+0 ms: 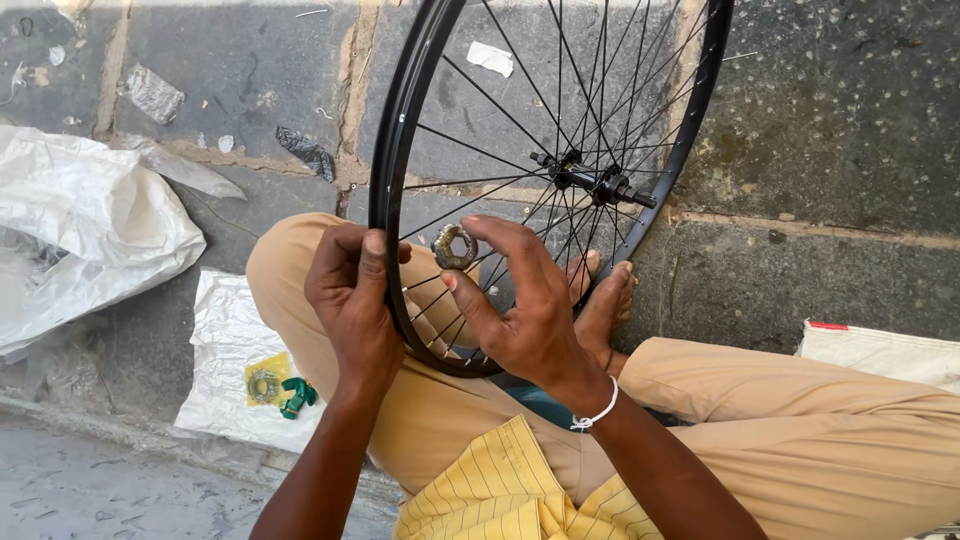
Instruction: The person sits on the ground and uses a small tool to tighten the spokes on a bicycle wheel. They rotate the wheel to access different sections and continue the process methodically.
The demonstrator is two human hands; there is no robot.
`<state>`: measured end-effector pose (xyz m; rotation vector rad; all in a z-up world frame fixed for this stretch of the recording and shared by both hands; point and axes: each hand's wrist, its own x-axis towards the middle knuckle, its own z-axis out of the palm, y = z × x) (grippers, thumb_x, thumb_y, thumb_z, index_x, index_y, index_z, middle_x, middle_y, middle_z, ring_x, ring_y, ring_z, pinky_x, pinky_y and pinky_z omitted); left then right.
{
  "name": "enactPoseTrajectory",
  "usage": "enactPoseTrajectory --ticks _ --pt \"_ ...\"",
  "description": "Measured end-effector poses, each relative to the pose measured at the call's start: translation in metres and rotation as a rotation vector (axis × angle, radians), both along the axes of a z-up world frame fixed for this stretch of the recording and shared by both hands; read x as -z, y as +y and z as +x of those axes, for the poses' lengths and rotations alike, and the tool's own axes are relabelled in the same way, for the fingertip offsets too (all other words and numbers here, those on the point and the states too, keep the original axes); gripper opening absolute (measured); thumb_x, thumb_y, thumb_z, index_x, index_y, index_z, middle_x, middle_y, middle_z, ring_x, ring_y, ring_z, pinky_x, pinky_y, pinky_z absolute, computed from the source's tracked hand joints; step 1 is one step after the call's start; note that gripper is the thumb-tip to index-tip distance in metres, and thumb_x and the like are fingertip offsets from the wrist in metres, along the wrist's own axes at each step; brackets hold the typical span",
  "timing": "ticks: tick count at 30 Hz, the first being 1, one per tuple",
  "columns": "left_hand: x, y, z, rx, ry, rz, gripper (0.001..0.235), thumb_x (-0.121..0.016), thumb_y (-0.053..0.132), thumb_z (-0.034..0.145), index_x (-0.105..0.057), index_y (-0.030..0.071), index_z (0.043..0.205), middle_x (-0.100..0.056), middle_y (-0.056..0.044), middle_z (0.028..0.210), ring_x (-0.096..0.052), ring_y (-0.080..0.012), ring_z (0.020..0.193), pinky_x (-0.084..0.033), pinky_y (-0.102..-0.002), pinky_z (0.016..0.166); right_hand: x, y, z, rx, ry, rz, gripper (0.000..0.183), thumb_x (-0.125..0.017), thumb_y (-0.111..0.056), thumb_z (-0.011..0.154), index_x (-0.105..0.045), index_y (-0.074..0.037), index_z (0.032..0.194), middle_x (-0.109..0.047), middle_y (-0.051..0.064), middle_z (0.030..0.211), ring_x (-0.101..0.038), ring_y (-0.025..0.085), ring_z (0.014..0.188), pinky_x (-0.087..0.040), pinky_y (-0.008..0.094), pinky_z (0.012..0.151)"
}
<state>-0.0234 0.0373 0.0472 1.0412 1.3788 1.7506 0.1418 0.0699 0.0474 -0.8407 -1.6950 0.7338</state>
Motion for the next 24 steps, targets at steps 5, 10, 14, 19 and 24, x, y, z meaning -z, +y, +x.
enactPoseTrajectory --ticks 5,10,14,19,24 --pt "0.000 0.000 0.012 -0.046 -0.104 -0.014 0.025 -0.064 0.027 0.106 -0.061 0.002 0.104 -0.066 -0.005 0.093 -0.063 -0.0110 0.084 -0.051 -0.026 0.080 0.004 0.023 -0.010 -0.010 -0.029 -0.054 0.036 -0.073 -0.014 0.103 -0.064 -0.006 0.136 -0.068 0.013 0.130 -0.065 0.026 0.124 -0.053 0.039 0.112" --pt "0.006 -0.005 0.008 -0.011 -0.143 -0.016 0.026 -0.065 0.027 0.107 -0.063 0.001 0.105 -0.067 -0.005 0.094 -0.062 -0.0115 0.085 -0.050 -0.026 0.080 -0.007 0.043 -0.005 -0.483 -0.039 -0.297 0.066 -0.073 -0.015 0.077 -0.057 -0.002 0.140 -0.064 0.015 0.130 -0.061 0.026 0.120 -0.054 0.036 0.097" --pt "0.007 -0.004 0.010 -0.012 -0.147 0.019 0.027 -0.067 0.025 0.109 -0.064 -0.001 0.101 -0.067 -0.006 0.095 -0.061 -0.0108 0.086 -0.049 -0.025 0.081 -0.011 0.049 -0.004 -0.606 -0.021 -0.305 0.054 -0.079 -0.012 0.085 -0.061 -0.001 0.135 -0.066 0.017 0.125 -0.064 0.029 0.113 -0.055 0.039 0.095" --pt "0.007 0.001 0.012 -0.012 -0.177 0.020 0.025 -0.070 0.023 0.103 -0.065 -0.001 0.105 -0.066 -0.005 0.095 -0.061 -0.0115 0.084 -0.049 -0.025 0.078 -0.001 0.028 -0.019 -0.048 -0.241 0.251 0.027 -0.073 0.003 0.087 -0.060 0.000 0.110 -0.066 0.016 0.118 -0.074 0.031 0.094 -0.059 0.038 0.078" --pt "-0.005 0.003 0.002 0.255 -0.208 0.053 0.029 -0.069 0.023 0.106 -0.069 -0.005 0.115 -0.064 -0.002 0.100 -0.058 -0.0089 0.093 -0.046 -0.024 0.085 -0.002 0.011 -0.017 0.069 -0.239 0.475 0.031 -0.076 0.002 0.087 -0.059 0.006 0.112 -0.062 0.024 0.122 -0.072 0.039 0.101 -0.061 0.039 0.080"
